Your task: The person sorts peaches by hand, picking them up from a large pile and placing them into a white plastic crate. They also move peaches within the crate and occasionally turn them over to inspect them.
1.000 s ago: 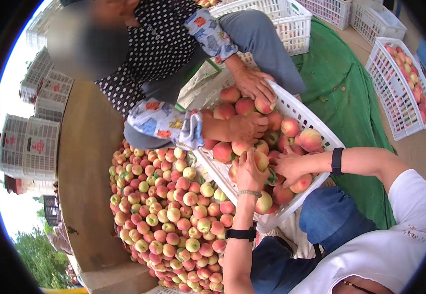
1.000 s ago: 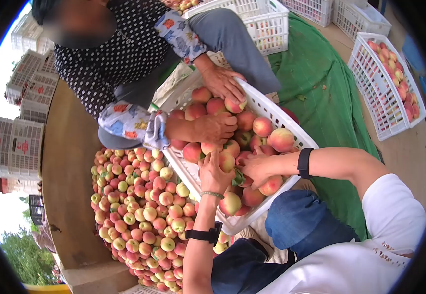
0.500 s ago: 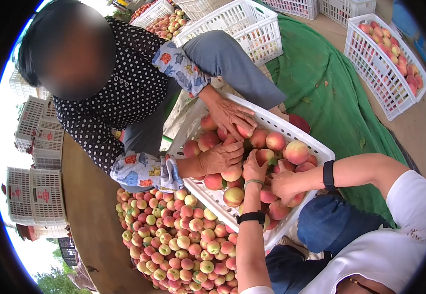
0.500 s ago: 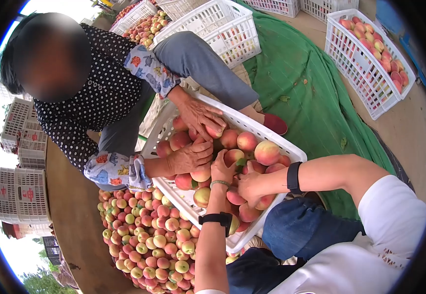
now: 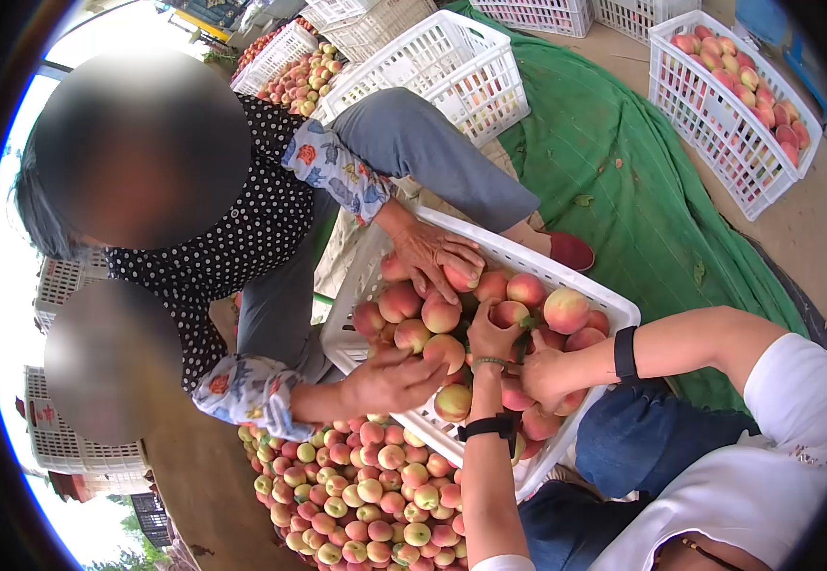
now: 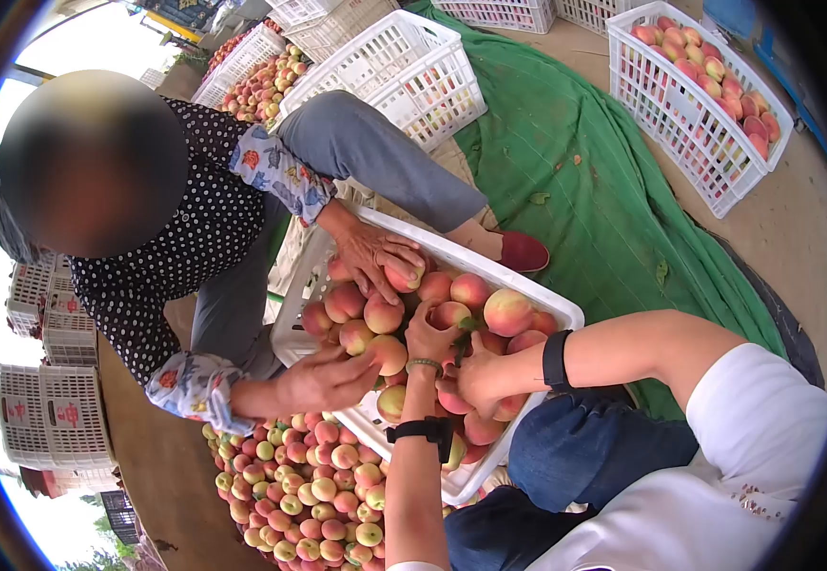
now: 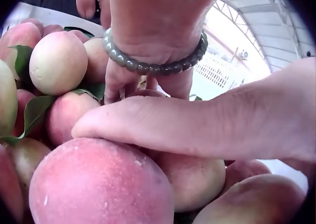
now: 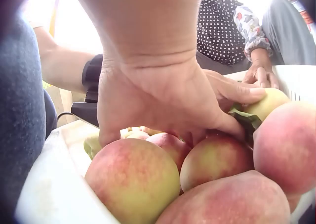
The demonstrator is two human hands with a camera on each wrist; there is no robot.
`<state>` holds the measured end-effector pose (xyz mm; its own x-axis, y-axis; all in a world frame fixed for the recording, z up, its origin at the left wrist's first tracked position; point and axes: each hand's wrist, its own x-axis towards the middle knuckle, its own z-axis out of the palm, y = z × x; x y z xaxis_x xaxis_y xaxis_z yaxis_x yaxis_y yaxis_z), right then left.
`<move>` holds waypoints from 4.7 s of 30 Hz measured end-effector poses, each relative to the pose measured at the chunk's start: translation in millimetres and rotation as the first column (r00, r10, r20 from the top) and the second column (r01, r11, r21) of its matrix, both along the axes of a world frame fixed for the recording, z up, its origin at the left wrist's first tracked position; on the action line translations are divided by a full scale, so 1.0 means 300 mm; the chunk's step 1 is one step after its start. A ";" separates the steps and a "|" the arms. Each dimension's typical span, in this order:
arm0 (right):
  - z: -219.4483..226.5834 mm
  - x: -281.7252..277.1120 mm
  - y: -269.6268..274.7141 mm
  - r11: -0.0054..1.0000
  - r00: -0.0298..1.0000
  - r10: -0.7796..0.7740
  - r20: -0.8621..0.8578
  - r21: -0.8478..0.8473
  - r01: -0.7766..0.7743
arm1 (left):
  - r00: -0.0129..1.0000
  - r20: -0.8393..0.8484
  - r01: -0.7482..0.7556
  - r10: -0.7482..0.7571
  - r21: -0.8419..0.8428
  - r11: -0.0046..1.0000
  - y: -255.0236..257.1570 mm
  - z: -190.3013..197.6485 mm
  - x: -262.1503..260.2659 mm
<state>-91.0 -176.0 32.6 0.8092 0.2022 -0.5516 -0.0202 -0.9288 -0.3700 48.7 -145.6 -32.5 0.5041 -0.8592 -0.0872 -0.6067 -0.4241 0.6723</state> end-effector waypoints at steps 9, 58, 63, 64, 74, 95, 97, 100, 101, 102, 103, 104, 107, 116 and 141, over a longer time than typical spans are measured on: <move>0.015 -0.011 -0.023 0.997 0.997 -0.061 0.049 0.045 0.059 | 0.979 0.149 -0.155 0.138 0.116 0.981 0.001 -0.031 -0.077; -0.023 -0.046 -0.369 0.948 0.876 -0.311 0.368 0.193 0.255 | 0.987 -0.132 0.148 -0.088 0.556 0.818 0.018 0.138 -0.209; -0.108 -0.039 -0.371 0.933 0.752 -0.355 0.555 0.258 0.250 | 0.957 -0.266 0.237 -0.115 0.488 0.840 0.038 0.096 -0.127; -0.106 -0.039 -0.370 0.911 0.729 -0.410 0.548 0.288 0.296 | 0.946 -0.306 0.239 -0.108 0.432 0.869 0.049 0.080 -0.118; -0.062 -0.041 -0.364 0.996 0.806 -0.071 0.587 0.092 0.020 | 0.848 -0.528 0.295 -0.040 0.409 0.864 0.073 0.081 -0.067; -0.043 -0.051 -0.325 0.996 0.863 -0.068 0.500 0.090 0.027 | 0.995 -0.016 0.093 -0.102 0.575 0.813 0.232 0.083 -0.233; -0.038 -0.040 -0.323 0.993 0.861 -0.063 0.504 0.119 0.003 | 0.995 -0.041 0.094 -0.085 0.575 0.813 0.230 0.091 -0.233; -0.064 -0.035 -0.326 0.991 0.899 -0.089 0.428 0.131 0.036 | 1.000 0.003 -0.012 0.012 0.508 0.861 0.265 0.161 -0.228; -0.076 -0.038 -0.329 0.992 0.900 -0.083 0.428 0.121 0.034 | 0.995 -0.076 0.099 -0.071 0.477 0.874 0.275 0.221 -0.202; -0.076 -0.034 -0.330 0.990 0.913 -0.087 0.398 0.138 0.035 | 0.975 -0.153 0.214 -0.163 0.430 0.877 0.294 0.290 -0.193; -0.083 -0.034 -0.330 0.987 0.909 -0.100 0.405 0.154 0.040 | 0.977 -0.191 0.150 -0.095 0.297 0.943 0.356 0.405 -0.189; -0.087 -0.035 -0.326 0.986 0.909 -0.105 0.404 0.161 0.042 | 0.983 -0.173 0.079 -0.056 0.132 0.988 0.439 0.458 -0.176; -0.098 -0.029 -0.324 0.985 0.903 -0.102 0.417 0.171 0.032 | 0.938 -0.303 -0.248 0.166 -0.259 0.933 0.736 0.509 -0.152; -0.126 -0.019 -0.325 0.974 0.902 -0.156 0.402 0.215 0.072 | 0.395 -0.099 -0.814 0.913 0.422 0.398 1.770 -0.226 -0.407; -0.188 -0.033 -0.395 0.984 0.908 -0.072 0.413 0.179 -0.004 | -0.003 0.408 -0.987 0.913 -0.146 0.063 1.720 -0.158 -0.152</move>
